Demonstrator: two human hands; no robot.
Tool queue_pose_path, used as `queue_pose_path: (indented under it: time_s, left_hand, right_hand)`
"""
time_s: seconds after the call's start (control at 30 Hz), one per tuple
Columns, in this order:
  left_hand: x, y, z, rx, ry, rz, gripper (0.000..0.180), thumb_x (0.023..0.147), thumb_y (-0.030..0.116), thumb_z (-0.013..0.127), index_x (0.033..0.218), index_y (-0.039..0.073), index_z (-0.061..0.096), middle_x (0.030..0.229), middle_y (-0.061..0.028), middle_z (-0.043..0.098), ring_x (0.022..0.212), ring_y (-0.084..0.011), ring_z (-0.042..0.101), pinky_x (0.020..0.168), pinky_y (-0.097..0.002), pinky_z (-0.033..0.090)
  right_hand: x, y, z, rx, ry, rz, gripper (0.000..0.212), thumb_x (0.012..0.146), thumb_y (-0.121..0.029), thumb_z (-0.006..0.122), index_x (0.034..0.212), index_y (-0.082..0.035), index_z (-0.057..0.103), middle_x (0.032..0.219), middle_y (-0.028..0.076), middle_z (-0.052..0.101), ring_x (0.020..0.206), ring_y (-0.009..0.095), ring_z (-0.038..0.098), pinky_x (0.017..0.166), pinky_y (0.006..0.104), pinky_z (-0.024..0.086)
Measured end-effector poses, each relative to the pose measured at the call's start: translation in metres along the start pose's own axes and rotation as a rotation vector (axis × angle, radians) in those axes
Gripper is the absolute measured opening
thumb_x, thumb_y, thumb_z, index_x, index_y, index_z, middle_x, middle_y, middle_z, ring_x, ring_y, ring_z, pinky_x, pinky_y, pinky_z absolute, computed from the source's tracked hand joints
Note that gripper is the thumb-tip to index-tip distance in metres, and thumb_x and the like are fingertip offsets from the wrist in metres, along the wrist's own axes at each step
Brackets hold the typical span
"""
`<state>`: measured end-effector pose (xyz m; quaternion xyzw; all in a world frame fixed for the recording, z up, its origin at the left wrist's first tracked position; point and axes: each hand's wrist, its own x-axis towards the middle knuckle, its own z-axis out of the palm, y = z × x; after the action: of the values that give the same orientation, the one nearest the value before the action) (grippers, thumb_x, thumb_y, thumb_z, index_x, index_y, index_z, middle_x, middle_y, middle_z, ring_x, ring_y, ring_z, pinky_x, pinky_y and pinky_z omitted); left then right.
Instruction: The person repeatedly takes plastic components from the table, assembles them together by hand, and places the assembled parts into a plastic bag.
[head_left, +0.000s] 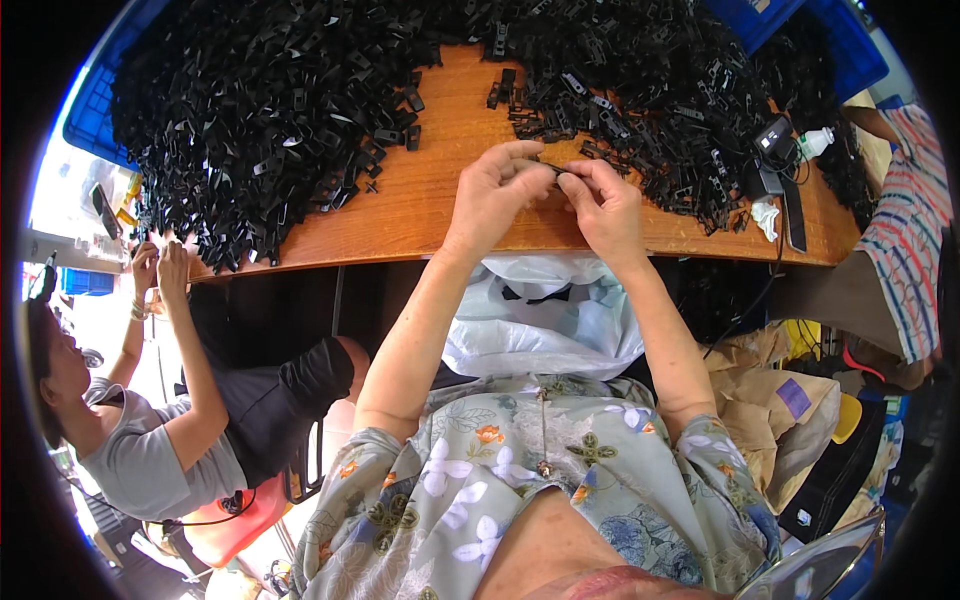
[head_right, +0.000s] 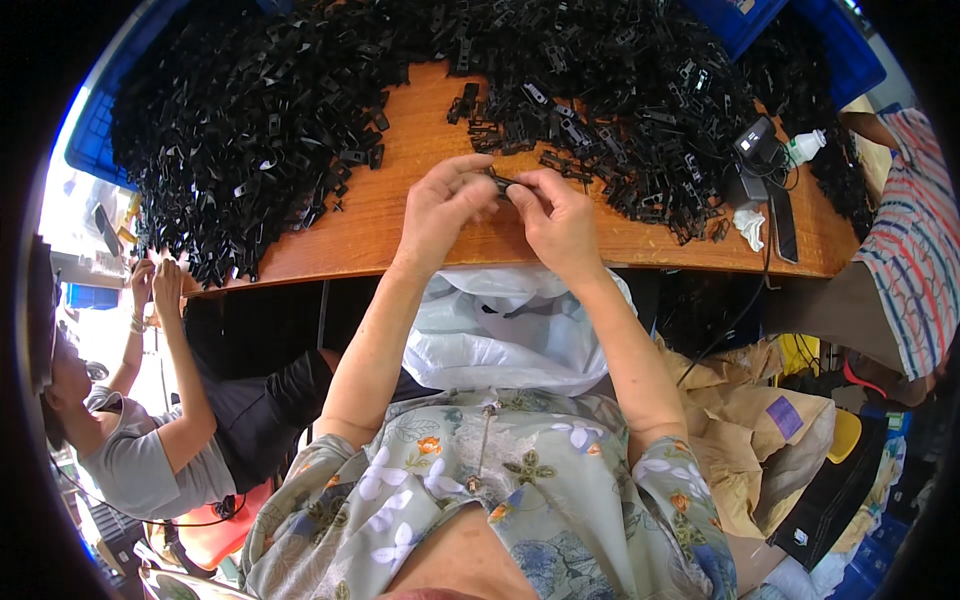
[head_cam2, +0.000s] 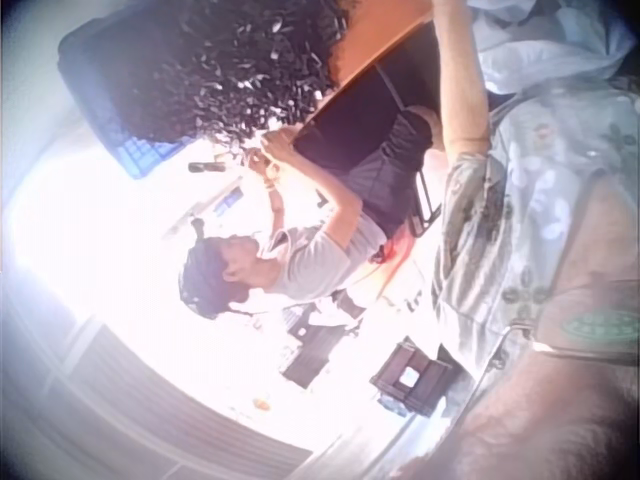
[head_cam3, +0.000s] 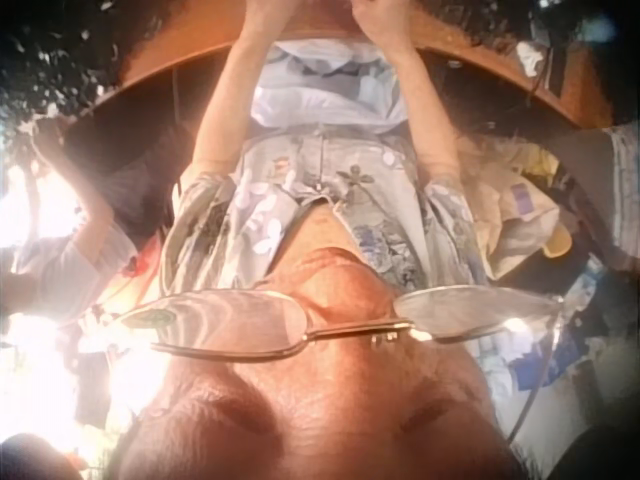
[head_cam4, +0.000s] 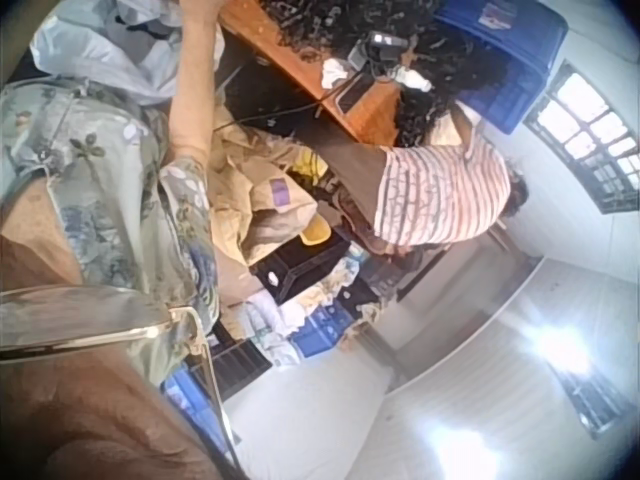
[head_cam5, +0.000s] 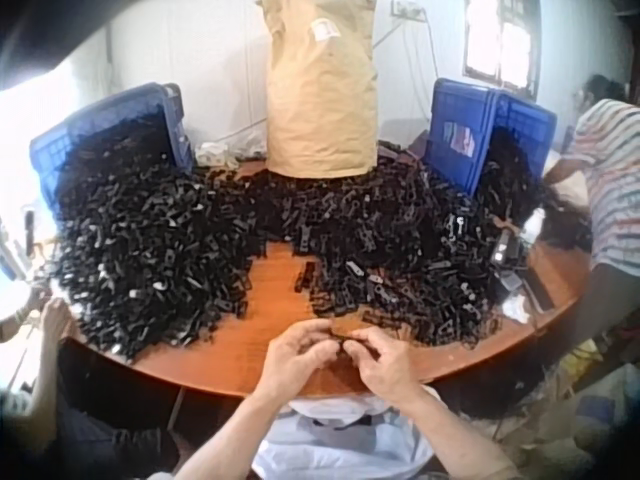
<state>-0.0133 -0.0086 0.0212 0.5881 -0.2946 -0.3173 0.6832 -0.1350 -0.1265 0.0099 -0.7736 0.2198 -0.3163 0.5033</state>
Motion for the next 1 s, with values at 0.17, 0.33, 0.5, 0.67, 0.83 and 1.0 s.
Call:
queue_pose_path:
  time_s: [0.17, 0.33, 0.5, 0.67, 0.83, 1.0]
  left_hand:
    - [0.000, -0.015, -0.008, -0.040, 0.017, 0.060, 0.034, 0.088, 0.000, 0.067, 0.120, -0.005, 0.058, 0.098, -0.0072, 0.069, 0.089, -0.0106, 0.064, 0.077, -0.0229, 0.051]
    - [-0.003, -0.009, -0.002, -0.134, -0.044, 0.038, 0.034, 0.086, -0.002, 0.069, 0.118, -0.005, 0.058, 0.097, -0.0080, 0.069, 0.087, -0.0113, 0.064, 0.079, -0.0231, 0.051]
    - [0.033, 0.000, -0.007, 0.356, 0.074, 0.108, 0.029, 0.094, 0.015, 0.066, 0.122, 0.005, 0.068, 0.095, -0.0024, 0.071, 0.077, -0.0090, 0.062, 0.068, -0.0260, 0.052]
    - [0.124, 0.028, -0.041, 0.828, 0.302, 0.413, 0.030, 0.092, 0.022, 0.064, 0.117, 0.006, 0.070, 0.101, -0.0130, 0.073, 0.087, -0.0256, 0.070, 0.079, -0.0362, 0.052]
    - [0.166, 0.040, -0.029, 1.334, 0.050, -0.006, 0.035, 0.081, 0.026, 0.076, 0.110, 0.006, 0.073, 0.105, -0.0140, 0.072, 0.098, -0.0307, 0.069, 0.087, -0.0410, 0.051]
    - [0.164, 0.035, -0.028, 1.214, 0.090, 0.092, 0.041, 0.077, 0.022, 0.079, 0.114, 0.006, 0.071, 0.107, -0.0150, 0.071, 0.095, -0.0286, 0.069, 0.085, -0.0374, 0.053]
  right_hand:
    - [0.001, -0.009, -0.005, 0.308, -0.176, 0.214, 0.020, 0.091, -0.008, 0.068, 0.110, -0.001, 0.068, 0.091, 0.001, 0.066, 0.070, 0.006, 0.058, 0.059, 0.0211, 0.047]
    - [-0.004, -0.012, -0.015, 0.467, -0.201, 0.239, 0.031, 0.091, -0.007, 0.067, 0.119, 0.002, 0.061, 0.094, 0.002, 0.067, 0.079, 0.006, 0.061, 0.064, 0.0206, 0.049]
    - [-0.006, -0.002, -0.013, 0.429, -0.120, 0.178, 0.017, 0.092, -0.004, 0.065, 0.107, 0.001, 0.060, 0.090, 0.005, 0.067, 0.076, 0.010, 0.065, 0.060, 0.0211, 0.050]
    - [-0.005, 0.003, -0.008, 0.434, -0.187, 0.136, 0.014, 0.092, -0.003, 0.065, 0.104, 0.002, 0.060, 0.086, 0.007, 0.067, 0.074, 0.011, 0.065, 0.058, 0.0216, 0.051]
    - [-0.005, 0.006, -0.008, 0.467, -0.149, 0.132, 0.014, 0.092, -0.003, 0.065, 0.104, 0.003, 0.059, 0.086, 0.008, 0.067, 0.073, 0.011, 0.065, 0.059, 0.0219, 0.051]
    - [-0.006, 0.002, -0.007, 0.512, -0.159, 0.123, 0.015, 0.092, -0.003, 0.064, 0.105, 0.003, 0.058, 0.086, 0.010, 0.068, 0.072, 0.011, 0.064, 0.060, 0.0224, 0.051]
